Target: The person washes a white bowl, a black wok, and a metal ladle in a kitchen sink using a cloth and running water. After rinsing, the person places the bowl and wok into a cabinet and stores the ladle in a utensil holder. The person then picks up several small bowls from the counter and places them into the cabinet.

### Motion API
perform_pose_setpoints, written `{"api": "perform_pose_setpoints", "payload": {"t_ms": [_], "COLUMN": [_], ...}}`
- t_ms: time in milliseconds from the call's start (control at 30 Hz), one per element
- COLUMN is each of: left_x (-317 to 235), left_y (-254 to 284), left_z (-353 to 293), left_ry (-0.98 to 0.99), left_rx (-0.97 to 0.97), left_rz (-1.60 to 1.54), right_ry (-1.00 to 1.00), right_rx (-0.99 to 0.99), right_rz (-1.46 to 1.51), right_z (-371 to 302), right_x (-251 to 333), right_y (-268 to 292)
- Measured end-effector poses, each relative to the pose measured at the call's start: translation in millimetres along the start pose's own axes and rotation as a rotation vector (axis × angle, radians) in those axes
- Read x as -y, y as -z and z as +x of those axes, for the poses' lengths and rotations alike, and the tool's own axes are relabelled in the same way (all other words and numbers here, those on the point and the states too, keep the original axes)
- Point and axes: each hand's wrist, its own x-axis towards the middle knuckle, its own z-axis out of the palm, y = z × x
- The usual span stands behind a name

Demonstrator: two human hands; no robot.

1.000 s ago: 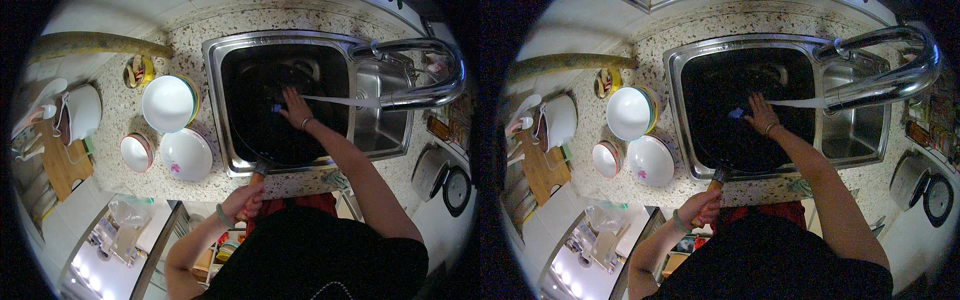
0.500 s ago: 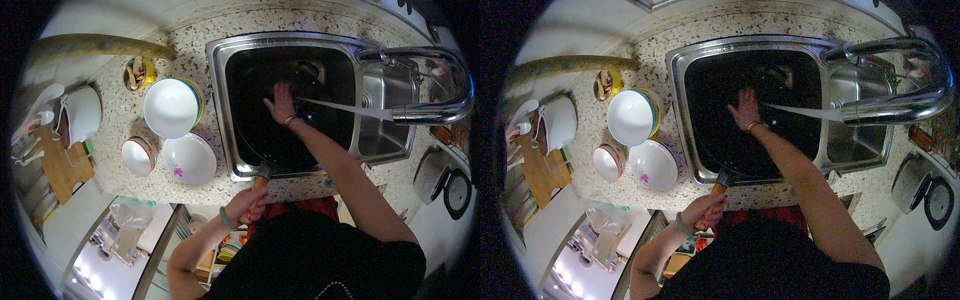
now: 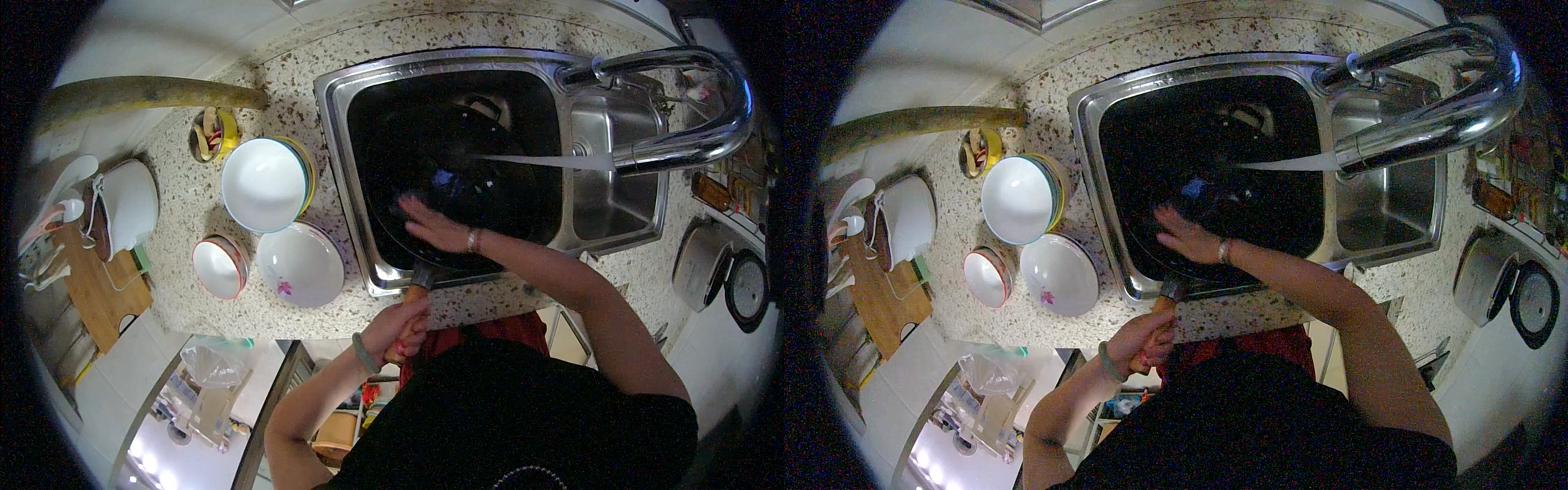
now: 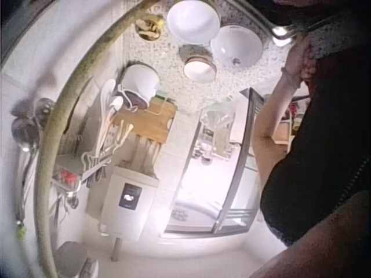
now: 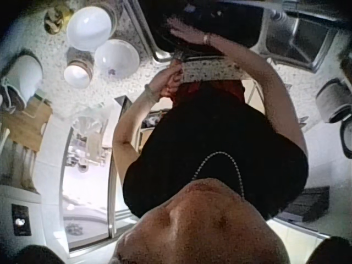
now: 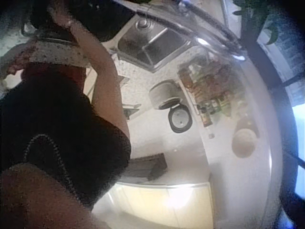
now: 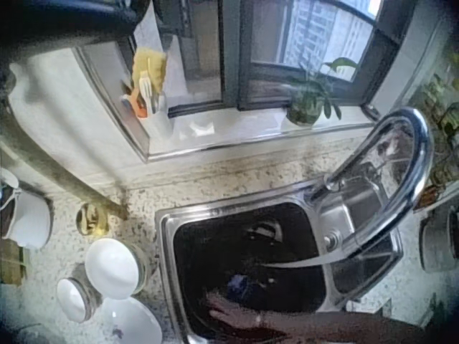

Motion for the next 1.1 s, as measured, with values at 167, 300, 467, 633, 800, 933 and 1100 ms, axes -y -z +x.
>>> {"api": "perform_pose_setpoints", "payload": {"t_ms": [167, 300, 467, 633, 800, 933, 1100], "left_x": [-2.8, -1.7, 8.4, 7.3, 8.2, 7.4, 14.2], "left_y": [-2.7, -1.0, 14.8, 10.3, 8.0, 0.2, 0.7], "left_z": [-3.5, -4.3, 1.7, 0.9, 1.6, 0.3, 0.9], "left_ry": [-0.004, -0.030, -0.096, -0.090, -0.089, -0.085, -0.108], "left_rx": [-0.053, -0.070, -0.067, -0.014, 0.015, -0.029, -0.047], "left_rz": [0.012, 0.035, 0.058, 0.014, 0.015, 0.051, 0.024], "right_ry": [-0.062, -0.189, -0.277, -0.347, -0.077, 0.098, -0.041], "right_rx": [-0.466, -0.434, -0.133, 0.086, 0.181, 0.090, 0.271], "right_rz": [-0.349, -0.711, -0.977, -0.795, -0.024, 0.300, 0.090], "right_z": [72.5, 70.1, -7.5, -73.1, -63.0, -26.0, -87.2], "right_x": [-27.2, -42.5, -69.2, -53.1, 18.8, 20.8, 5.8], "right_y": [23.7, 67.0, 114.1, 85.2, 28.5, -3.9, 28.2]}}
